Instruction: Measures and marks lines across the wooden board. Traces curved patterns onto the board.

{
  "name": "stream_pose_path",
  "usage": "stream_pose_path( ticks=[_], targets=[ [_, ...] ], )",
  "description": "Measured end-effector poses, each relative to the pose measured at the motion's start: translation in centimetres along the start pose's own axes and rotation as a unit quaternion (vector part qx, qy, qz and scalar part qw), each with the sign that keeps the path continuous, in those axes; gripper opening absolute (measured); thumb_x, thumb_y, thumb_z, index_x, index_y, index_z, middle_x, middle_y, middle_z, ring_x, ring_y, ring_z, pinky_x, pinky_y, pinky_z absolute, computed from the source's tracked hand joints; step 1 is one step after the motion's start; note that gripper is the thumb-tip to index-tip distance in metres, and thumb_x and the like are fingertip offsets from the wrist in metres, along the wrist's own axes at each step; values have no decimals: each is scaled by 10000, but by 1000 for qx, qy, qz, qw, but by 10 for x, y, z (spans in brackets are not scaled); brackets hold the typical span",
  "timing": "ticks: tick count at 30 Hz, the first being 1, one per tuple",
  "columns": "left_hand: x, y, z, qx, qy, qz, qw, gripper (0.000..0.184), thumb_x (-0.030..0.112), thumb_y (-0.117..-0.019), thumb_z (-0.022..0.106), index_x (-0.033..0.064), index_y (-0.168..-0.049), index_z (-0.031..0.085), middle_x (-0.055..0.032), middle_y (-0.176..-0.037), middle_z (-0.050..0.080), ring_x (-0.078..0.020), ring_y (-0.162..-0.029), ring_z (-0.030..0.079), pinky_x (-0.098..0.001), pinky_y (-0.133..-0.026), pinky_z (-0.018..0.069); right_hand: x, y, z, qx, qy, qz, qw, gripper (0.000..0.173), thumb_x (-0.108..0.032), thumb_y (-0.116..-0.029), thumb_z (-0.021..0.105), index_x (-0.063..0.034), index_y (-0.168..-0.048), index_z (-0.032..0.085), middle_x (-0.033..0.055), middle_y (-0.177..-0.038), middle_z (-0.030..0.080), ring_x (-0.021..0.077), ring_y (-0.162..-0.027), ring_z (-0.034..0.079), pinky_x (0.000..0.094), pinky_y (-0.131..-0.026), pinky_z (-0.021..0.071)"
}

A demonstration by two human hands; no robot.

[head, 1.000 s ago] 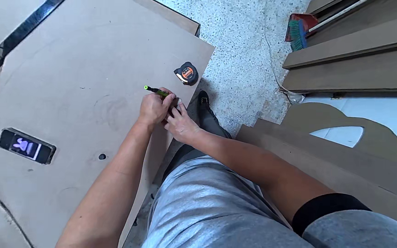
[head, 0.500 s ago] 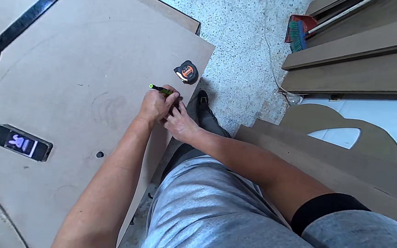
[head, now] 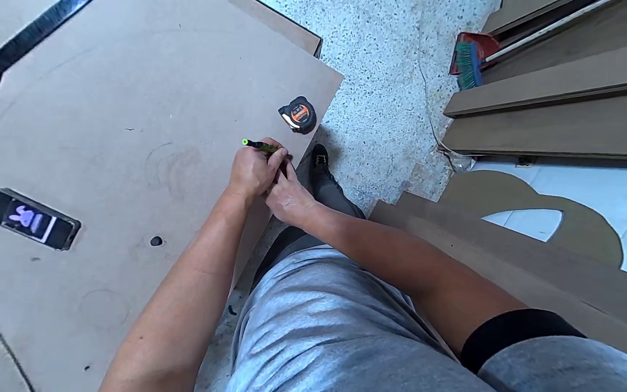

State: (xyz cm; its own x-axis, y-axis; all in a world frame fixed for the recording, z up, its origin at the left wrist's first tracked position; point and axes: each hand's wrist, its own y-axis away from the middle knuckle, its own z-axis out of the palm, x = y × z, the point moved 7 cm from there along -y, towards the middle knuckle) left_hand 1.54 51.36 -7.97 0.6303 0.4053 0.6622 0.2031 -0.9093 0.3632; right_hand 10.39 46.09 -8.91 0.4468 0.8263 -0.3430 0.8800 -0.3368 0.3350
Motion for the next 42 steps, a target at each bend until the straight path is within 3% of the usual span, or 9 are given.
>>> stream_pose_path(
  ticks=[10, 13, 16, 19, 24, 29, 36, 39, 42],
  targets=[
    [-59, 89, -57, 217, 345, -11, 913, 231, 57, -1022, 496, -30, -1170, 651, -129, -1187, 722, -239, -1126, 693, -448, -1023, 559, -1, -2, -6, -9, -12, -13, 1000, 617, -60, -982, 581, -240, -1557, 449, 162, -1582, 430, 456, -1484, 336, 761, -1165, 209],
    [-93, 148, -73, 286, 404, -80, 865, 297, -21, -955, 520, 47, -1229, 613, -29, -1038, 700, -128, -880, 675, -322, -800, 587, -2, -5, -11, -35, 13, -29, 999, 663, -34, -970, 582, -230, -1580, 413, 187, -1565, 436, 479, -1456, 364, 776, -1123, 268],
    [-115, 191, -77, 312, 483, -110, 811, 284, 316, -1077, 441, 142, -1182, 640, 46, -939, 662, -67, -755, 625, -240, -690, 555, -2, -8, -19, -55, 54, -55, 996, 638, -29, -980, 553, -213, -1576, 419, 197, -1579, 408, 492, -1405, 424, 765, -1065, 353],
    [-124, 214, -68, 305, 542, -126, 773, 734, 781, -979, 161, 226, -827, 618, 80, -702, 608, -74, -621, 588, -256, -602, 533, -2, -12, -26, -78, 113, -104, 985, 667, -18, -960, 560, -205, -1582, 403, 171, -1585, 402, 480, -1291, 513, 705, -946, 462],
    [-104, 221, -47, 321, 596, -107, 728, 740, 862, -907, 242, 230, -671, 545, 69, -627, 545, -98, -629, 581, -270, -629, 528, 8, -32, -41, -122, 146, -215, 958, 631, -35, -948, 578, -236, -1538, 479, 139, -1465, 511, 427, -1144, 580, 553, -759, 555],
    [-79, 213, -25, 337, 644, -110, 678, 690, 725, -1015, 247, 195, -765, 611, 40, -716, 606, -105, -668, 595, -270, -634, 528, 15, -66, -57, -255, 107, -301, 913, 553, -7, -1027, 488, -287, -1501, 541, 86, -1477, 525, 372, -1174, 608, 538, -875, 578],
    [-39, 220, -22, 492, 617, -106, 604, 262, 147, -1075, 455, 117, -1274, 623, -32, -906, 655, -111, -715, 615, -254, -657, 557, 17, -106, -61, -340, 171, -423, 823, 518, -120, -1053, 519, -398, -1489, 537, 93, -1394, 591, 350, -1192, 614, 554, -963, 543],
    [-23, 213, -6, 559, 615, -110, 545, 500, 506, -1098, 288, 180, -988, 652, 54, -772, 585, -88, -671, 559, -264, -646, 509, 14, -124, -59, -340, 174, -482, 789, 498, -176, -1014, 615, -404, -1455, 576, 98, -1369, 606, 357, -1175, 616, 568, -927, 544],
    [-2, 199, 14, 563, 657, -98, 491, 771, 862, -916, 128, 249, -680, 531, 82, -606, 494, -96, -588, 526, -282, -596, 487, 15, -126, -56, -343, 194, -515, 762, 556, -301, -954, 718, -422, -1471, 552, 101, -1377, 592, 358, -1166, 618, 576, -904, 551]
  ],
)
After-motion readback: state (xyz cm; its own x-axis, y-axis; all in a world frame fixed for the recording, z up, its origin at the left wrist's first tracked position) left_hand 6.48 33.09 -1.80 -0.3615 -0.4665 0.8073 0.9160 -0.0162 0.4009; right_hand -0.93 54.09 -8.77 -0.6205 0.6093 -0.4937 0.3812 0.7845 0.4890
